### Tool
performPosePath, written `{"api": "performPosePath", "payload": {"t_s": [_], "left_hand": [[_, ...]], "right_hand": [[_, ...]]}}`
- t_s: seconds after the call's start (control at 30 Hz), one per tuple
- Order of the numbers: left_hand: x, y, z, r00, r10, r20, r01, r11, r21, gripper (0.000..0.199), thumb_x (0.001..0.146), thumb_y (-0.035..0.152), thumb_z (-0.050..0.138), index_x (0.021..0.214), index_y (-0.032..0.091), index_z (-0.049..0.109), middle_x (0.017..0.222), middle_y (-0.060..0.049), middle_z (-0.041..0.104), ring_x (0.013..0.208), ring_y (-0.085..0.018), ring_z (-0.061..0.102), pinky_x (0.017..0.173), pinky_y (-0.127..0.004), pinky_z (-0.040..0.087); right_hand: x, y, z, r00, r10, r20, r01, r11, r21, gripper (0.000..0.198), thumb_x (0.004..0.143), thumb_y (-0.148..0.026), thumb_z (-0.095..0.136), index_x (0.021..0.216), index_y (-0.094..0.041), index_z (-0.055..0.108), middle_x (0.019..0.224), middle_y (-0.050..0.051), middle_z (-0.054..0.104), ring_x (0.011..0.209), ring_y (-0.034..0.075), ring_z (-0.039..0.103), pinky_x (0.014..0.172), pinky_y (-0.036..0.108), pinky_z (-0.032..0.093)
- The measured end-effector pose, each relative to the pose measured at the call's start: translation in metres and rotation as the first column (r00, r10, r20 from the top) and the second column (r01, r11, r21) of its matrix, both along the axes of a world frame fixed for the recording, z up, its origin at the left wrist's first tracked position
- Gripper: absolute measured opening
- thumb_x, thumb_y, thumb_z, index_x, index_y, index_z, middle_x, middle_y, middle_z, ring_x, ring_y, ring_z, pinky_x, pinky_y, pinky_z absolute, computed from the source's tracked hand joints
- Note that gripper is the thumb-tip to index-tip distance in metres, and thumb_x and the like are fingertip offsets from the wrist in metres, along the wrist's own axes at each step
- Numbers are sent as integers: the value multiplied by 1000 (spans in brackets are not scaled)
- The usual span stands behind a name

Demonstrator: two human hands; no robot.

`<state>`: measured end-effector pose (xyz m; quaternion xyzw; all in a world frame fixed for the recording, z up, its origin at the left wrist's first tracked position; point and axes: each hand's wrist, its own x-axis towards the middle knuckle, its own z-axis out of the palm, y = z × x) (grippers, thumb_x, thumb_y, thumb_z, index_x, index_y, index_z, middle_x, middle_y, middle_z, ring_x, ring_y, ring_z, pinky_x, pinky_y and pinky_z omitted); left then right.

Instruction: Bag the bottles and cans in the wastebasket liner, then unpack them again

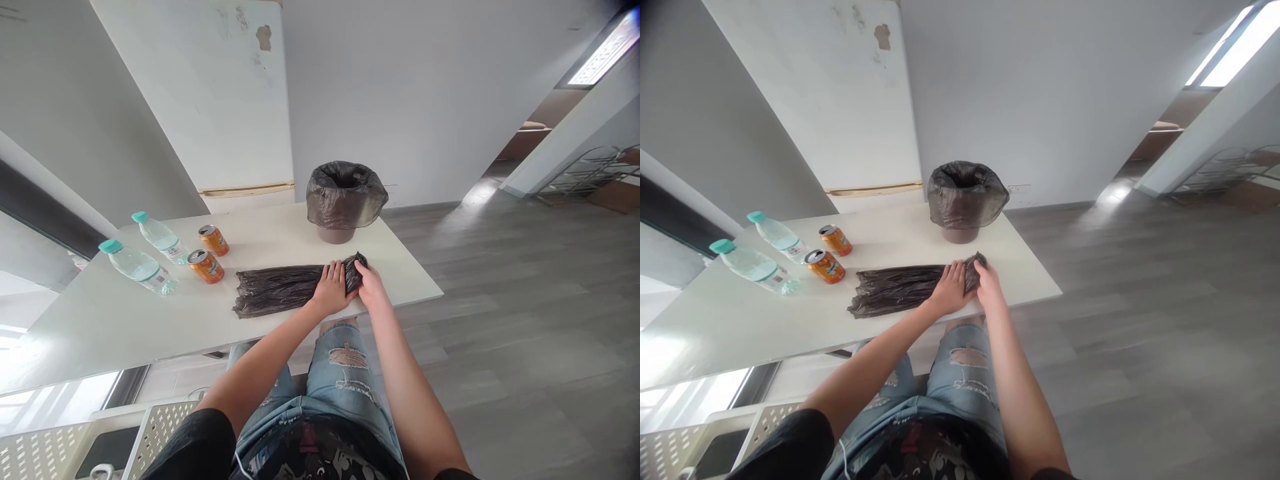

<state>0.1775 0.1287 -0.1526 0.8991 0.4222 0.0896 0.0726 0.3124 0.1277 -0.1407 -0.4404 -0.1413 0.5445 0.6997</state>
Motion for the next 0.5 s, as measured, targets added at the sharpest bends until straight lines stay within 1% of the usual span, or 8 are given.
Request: {"api": "performPosePath", "payload": {"t_s": [0.03, 0.1, 0.2, 0.27, 0.37, 0.5], "left_hand": [[-2, 0, 2, 1000, 3, 4, -3, 1000, -6, 100, 104, 72, 20, 167, -6, 24, 176, -26, 19, 166, -40, 14, 135, -54, 14], [-9, 0, 5, 1000, 16, 8, -16, 1000, -15, 106, 101, 78, 22, 168, -5, 23, 176, -25, 20, 166, -38, 14, 135, -54, 14], [-34, 1, 8, 998, 57, 0, -57, 998, -9, 112, 98, 83, 21, 168, -5, 22, 175, -26, 20, 166, -38, 15, 135, -55, 13], [-59, 2, 8, 994, 105, -16, -105, 994, 3, 111, 99, 82, 19, 168, -4, 22, 175, -26, 21, 166, -39, 16, 135, -56, 13], [-106, 2, 6, 985, 165, -48, -164, 986, 20, 108, 100, 81, 22, 169, -1, 20, 175, -26, 21, 166, -39, 16, 134, -59, 13], [-168, -3, 3, 968, 240, -67, -235, 969, 69, 100, 102, 77, 26, 170, 4, 23, 174, -26, 24, 165, -40, 20, 132, -64, 19]], "right_hand": [[-1, 1, 0, 1000, -24, -12, 24, 1000, -17, 10, 94, -19, 71, 99, -16, 78, 104, 8, 82, 98, 21, 78, 104, 39, 61], [-1, 2, 1, 996, -71, -48, 70, 997, -38, 20, 102, -21, 59, 98, -15, 77, 102, 9, 82, 94, 21, 79, 106, 42, 60], [3, 3, 2, 989, -107, -102, 106, 994, -16, 30, 107, -18, 46, 100, -14, 76, 103, 9, 82, 96, 19, 78, 111, 42, 57], [7, 3, 1, 984, -101, -148, 101, 995, -11, 33, 107, -17, 42, 102, -14, 74, 104, 10, 82, 101, 19, 77, 114, 40, 56], [14, 3, -1, 975, -56, -214, 53, 998, -20, 34, 108, -17, 39, 105, -14, 73, 107, 12, 81, 106, 20, 77, 114, 39, 56], [19, 7, -4, 973, -47, -225, 47, 999, -4, 28, 105, -19, 44, 105, -15, 71, 109, 13, 80, 108, 20, 76, 113, 39, 56]]}}
